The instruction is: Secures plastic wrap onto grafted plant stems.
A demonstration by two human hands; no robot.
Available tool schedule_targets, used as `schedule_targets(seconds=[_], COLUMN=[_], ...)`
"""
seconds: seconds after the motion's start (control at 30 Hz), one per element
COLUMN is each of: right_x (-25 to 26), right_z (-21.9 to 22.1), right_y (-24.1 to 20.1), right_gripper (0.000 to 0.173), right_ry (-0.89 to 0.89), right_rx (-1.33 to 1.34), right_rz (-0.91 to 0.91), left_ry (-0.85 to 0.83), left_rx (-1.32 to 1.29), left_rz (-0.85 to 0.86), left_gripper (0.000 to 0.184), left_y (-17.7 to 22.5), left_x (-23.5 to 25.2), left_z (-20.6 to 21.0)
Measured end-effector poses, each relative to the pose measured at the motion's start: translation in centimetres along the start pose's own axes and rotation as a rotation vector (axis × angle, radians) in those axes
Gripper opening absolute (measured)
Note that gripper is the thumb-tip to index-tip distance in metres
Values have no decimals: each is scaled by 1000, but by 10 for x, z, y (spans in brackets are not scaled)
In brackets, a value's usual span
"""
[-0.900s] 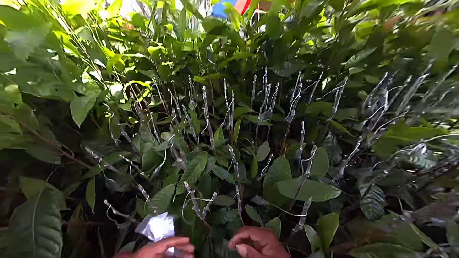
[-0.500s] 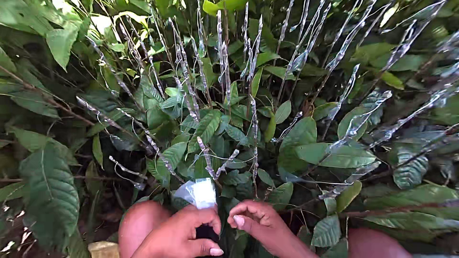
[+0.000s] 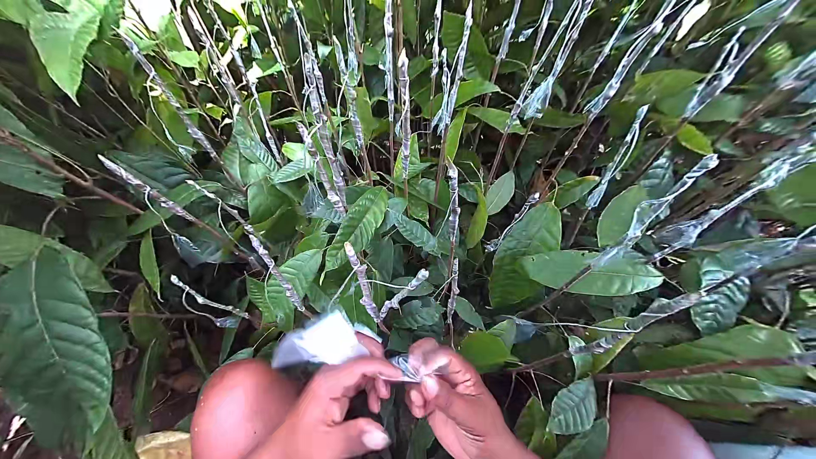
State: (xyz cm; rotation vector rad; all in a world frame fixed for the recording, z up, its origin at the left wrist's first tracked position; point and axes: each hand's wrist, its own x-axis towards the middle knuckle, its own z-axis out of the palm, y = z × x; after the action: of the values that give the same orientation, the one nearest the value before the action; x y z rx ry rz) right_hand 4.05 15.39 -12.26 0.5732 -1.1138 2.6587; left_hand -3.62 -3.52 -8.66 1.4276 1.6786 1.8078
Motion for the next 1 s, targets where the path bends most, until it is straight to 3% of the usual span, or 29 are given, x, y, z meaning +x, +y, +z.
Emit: schedule_targets(seconds=[0.1,0.2,0.27,0.33,0.47,0.6,0.73,0.83,1.0], right_x=[8,18,22,24,27,29,29,29,30], right_z=[-5,-21,-32,-39,-48,-53,-59,-61,-72], right_y=[-29,-58,-71,-78,-83,-91,-102,-108,-109], right_gripper=[18,11,7,6,17,11,11,17,18], right_ry=[47,225,342,394,413,378,375,413,364], right_rx=[69,51,71,89,57,43,37,-1,-126], right_rz=[-70,-152,-193,-220,-228,-248,-266,-253,-219], left_ry=[212,483,609,565,273,6,-115,-26,319], left_rx=[-345,-260,-142,-24,102,-16,-246,-319,-70], left_rz=[35,235,303,266,101,-6,-70,-88,-94], left_gripper=[47,23,20,27,57,75,89,97,65], left_y=[15,19,20,20,19,14,-8,-20,-41], left_x=[1,-5,-4,-1,30,80,142,200,316], left_z=[-26,-54,-64,-66,-49,-45,-47,-36,-37])
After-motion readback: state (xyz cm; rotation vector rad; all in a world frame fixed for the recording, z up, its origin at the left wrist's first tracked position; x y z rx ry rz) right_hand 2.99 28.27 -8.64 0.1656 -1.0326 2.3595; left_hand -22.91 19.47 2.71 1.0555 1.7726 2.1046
